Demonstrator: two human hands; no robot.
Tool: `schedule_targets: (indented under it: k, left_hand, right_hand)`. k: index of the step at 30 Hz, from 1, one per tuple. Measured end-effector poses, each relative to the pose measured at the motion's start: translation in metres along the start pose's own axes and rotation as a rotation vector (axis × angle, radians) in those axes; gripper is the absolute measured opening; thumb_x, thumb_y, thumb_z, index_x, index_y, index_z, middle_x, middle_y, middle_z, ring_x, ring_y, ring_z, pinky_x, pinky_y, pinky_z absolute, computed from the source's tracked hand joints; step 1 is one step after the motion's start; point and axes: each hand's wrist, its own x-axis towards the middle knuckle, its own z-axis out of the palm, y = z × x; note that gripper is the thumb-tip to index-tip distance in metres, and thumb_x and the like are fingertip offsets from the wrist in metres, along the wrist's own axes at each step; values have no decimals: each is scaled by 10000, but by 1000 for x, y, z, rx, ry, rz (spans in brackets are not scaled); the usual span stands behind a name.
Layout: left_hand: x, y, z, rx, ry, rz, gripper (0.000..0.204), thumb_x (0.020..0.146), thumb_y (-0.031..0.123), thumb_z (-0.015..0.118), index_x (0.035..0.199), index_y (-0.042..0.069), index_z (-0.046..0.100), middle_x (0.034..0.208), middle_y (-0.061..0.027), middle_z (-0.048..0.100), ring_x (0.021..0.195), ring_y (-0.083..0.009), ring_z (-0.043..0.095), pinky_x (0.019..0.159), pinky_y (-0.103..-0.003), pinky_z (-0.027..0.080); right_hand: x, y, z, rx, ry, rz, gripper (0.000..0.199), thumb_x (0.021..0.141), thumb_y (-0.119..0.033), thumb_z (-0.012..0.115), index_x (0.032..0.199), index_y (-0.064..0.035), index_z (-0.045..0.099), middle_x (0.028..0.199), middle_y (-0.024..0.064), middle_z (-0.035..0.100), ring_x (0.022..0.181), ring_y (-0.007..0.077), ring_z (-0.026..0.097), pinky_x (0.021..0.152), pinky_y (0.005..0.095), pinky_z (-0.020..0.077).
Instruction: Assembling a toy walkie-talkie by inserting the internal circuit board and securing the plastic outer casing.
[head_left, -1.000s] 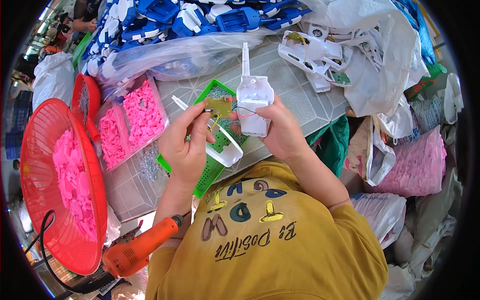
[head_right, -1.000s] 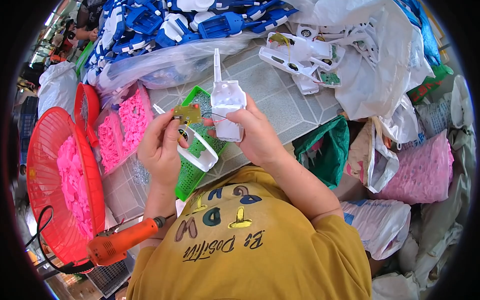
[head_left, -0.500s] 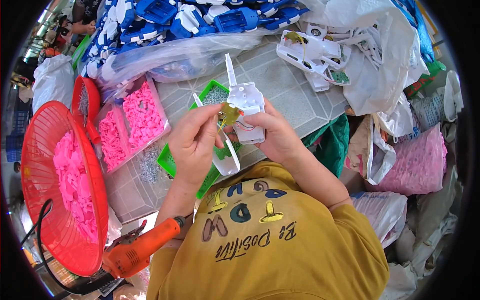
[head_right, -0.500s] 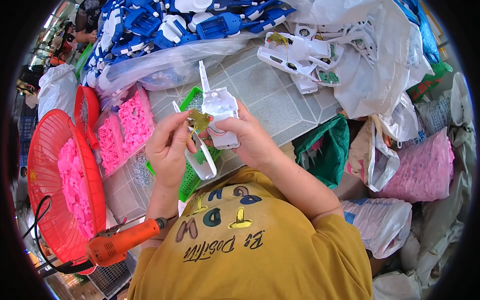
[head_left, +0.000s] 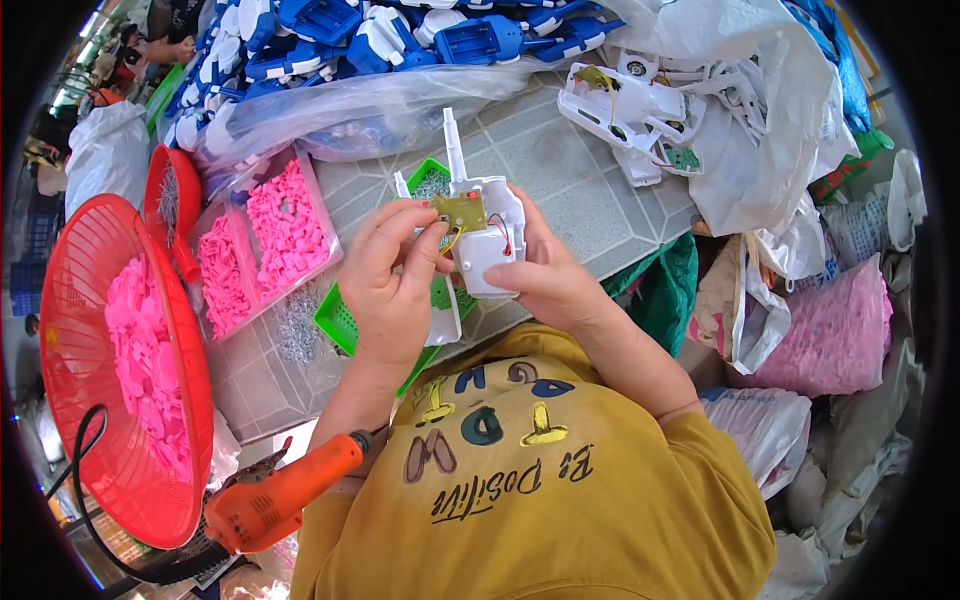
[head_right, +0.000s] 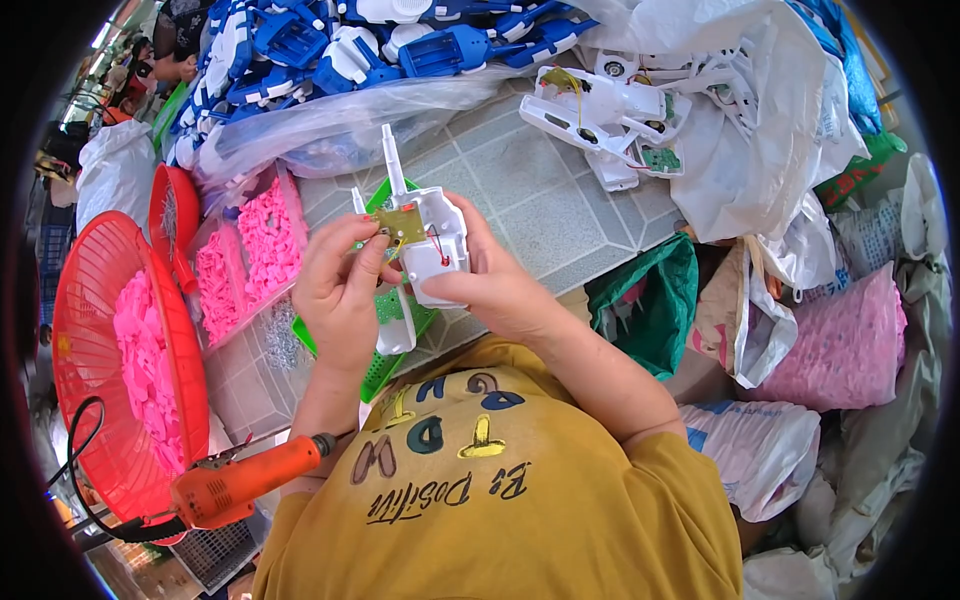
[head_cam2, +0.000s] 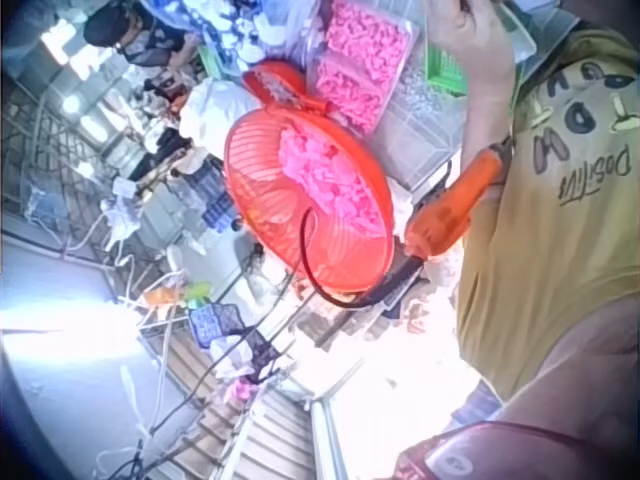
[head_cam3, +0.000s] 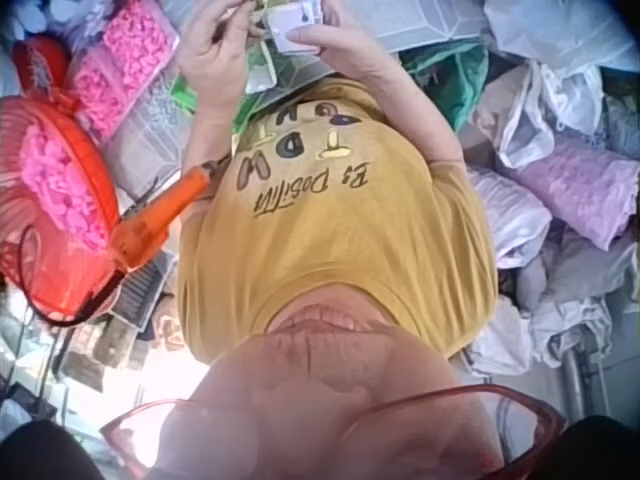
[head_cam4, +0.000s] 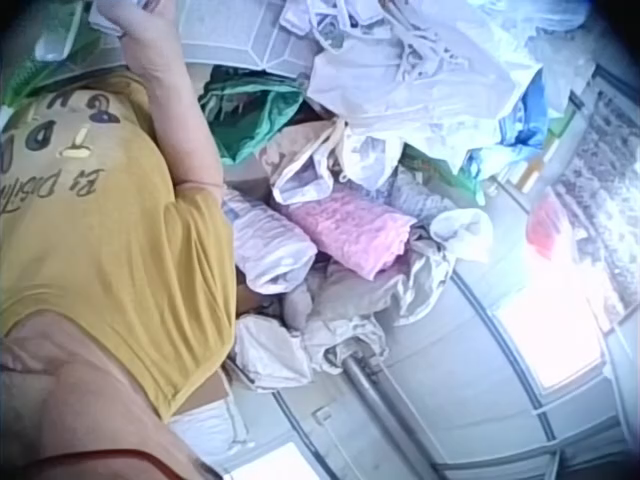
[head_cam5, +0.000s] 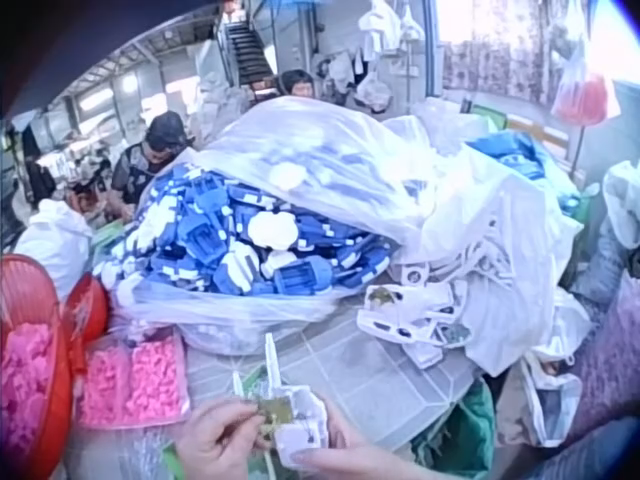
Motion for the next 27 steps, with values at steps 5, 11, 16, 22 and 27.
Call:
schedule_targets:
  k: [5,11,16,22,27]
  left_hand:
    - [0,6,2,113,-25,140,132,887,-43,703,1013,-5,701,958,-89,678,676,-125,662,575,-231,531]
    - [0,8,2,245,-50,206,146,858,-24,737,1000,-2,715,912,-83,698,709,-127,656,610,-251,524]
    - [0,9,1,309,-55,234,143,847,-2,751,987,5,724,885,-90,709,721,-148,661,631,-264,523]
    - [2,17,3,451,-50,325,154,830,21,760,980,16,723,885,-105,699,739,-212,667,653,-304,529]
    - [-1,18,4,554,-65,389,165,817,34,763,976,24,722,910,-104,683,770,-243,663,674,-332,531]
  right_hand:
    - [3,-4,3,186,61,92,721,880,-36,587,1524,-84,268,1350,108,527,1188,199,577,989,351,476]
    - [0,1,0,151,47,75,718,855,6,590,1511,-64,303,1347,96,532,1203,192,569,1015,343,458]
    - [1,2,-1,170,43,81,739,831,34,604,1508,-50,320,1349,76,530,1212,175,559,1023,342,453]
    - [-2,3,2,65,48,9,789,793,47,662,1502,-56,330,1331,58,531,1192,162,561,1019,333,460]
    - [1,4,-3,22,36,35,796,758,91,696,1453,-46,333,1307,83,557,1203,183,577,1012,334,484]
